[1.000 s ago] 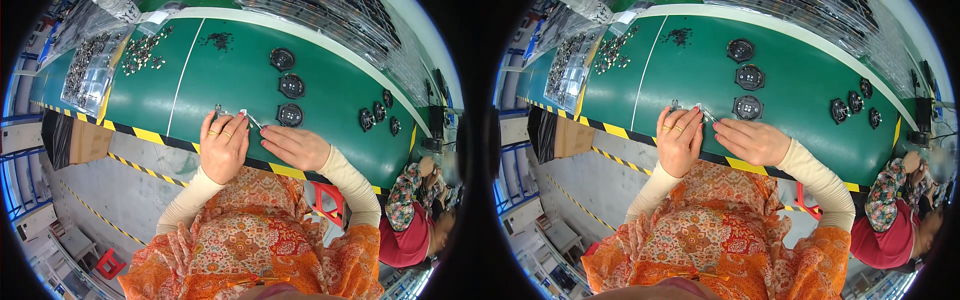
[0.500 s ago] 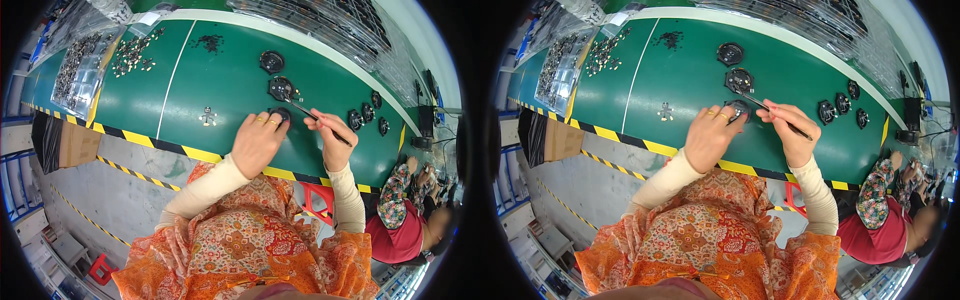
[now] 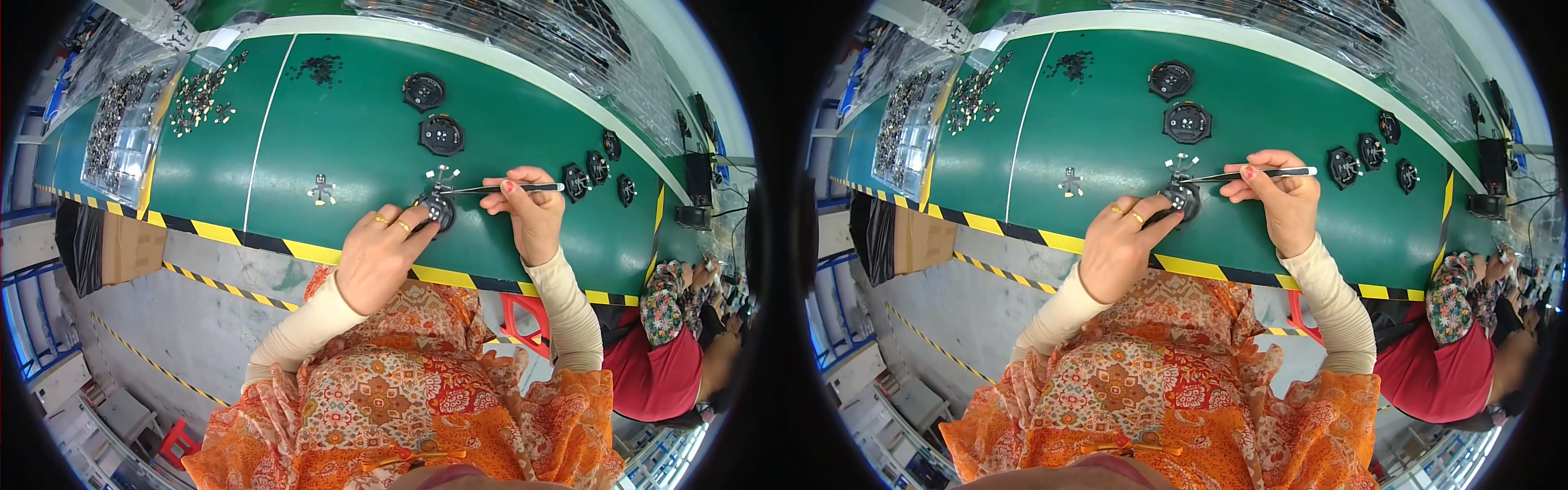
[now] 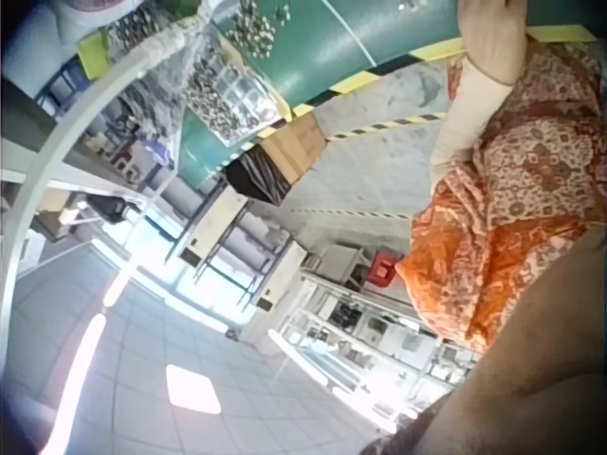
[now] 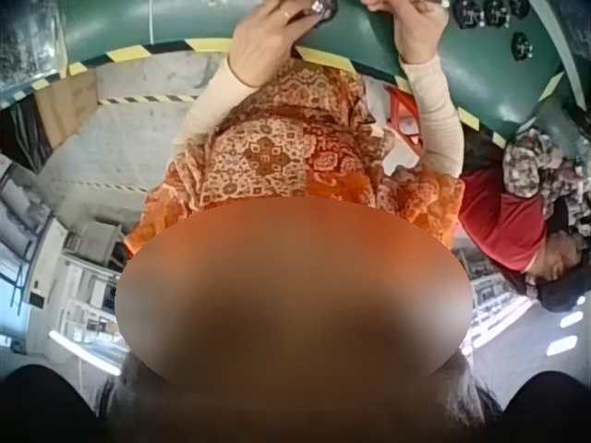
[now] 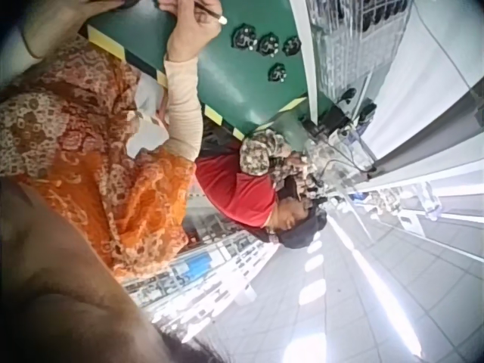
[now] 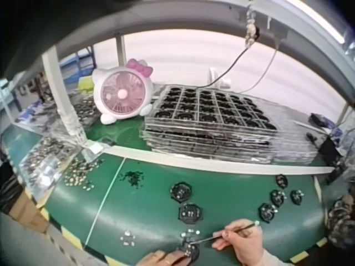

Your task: Assembling small electronic components into a circular housing using tweezers and a precision screwdriver on an assembly line.

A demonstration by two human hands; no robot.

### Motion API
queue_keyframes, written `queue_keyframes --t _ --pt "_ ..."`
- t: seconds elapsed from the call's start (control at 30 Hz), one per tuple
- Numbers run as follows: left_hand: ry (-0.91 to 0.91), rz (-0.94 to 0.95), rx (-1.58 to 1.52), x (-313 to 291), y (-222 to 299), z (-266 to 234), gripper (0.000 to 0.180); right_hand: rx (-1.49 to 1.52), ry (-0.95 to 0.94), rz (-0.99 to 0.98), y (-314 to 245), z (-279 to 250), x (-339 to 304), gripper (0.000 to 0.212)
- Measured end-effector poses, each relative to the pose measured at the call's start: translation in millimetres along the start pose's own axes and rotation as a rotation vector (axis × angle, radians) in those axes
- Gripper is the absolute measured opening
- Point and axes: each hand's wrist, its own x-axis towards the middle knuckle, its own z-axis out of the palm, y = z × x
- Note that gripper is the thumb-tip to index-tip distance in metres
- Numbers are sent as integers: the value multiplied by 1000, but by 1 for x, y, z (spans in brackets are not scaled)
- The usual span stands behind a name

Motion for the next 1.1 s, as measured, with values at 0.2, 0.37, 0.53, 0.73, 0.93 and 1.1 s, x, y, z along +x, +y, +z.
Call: queue_keyframes --t 0.2,0.37,0.53,0.73,0.93,1.1 --pt "61 -85 -75 3 11 6 34 21 -26 27 -1 6 -3 13" --pt "58 -50 -46 -1 7 7 32 33 8 37 1 0 -12 13" --pt "83 -60 -79 -2 6 3 29 15 -22 41 -1 2 -11 13" --pt "147 -61 -112 -3 4 5 24 3 -65 24 1 3 -14 15" --pt "158 -50 -121 -4 2 8 26 0 -80 17 3 3 -14 15" --pt "169 -33 -122 -5 2 9 27 -11 -70 28 2 3 -14 14"
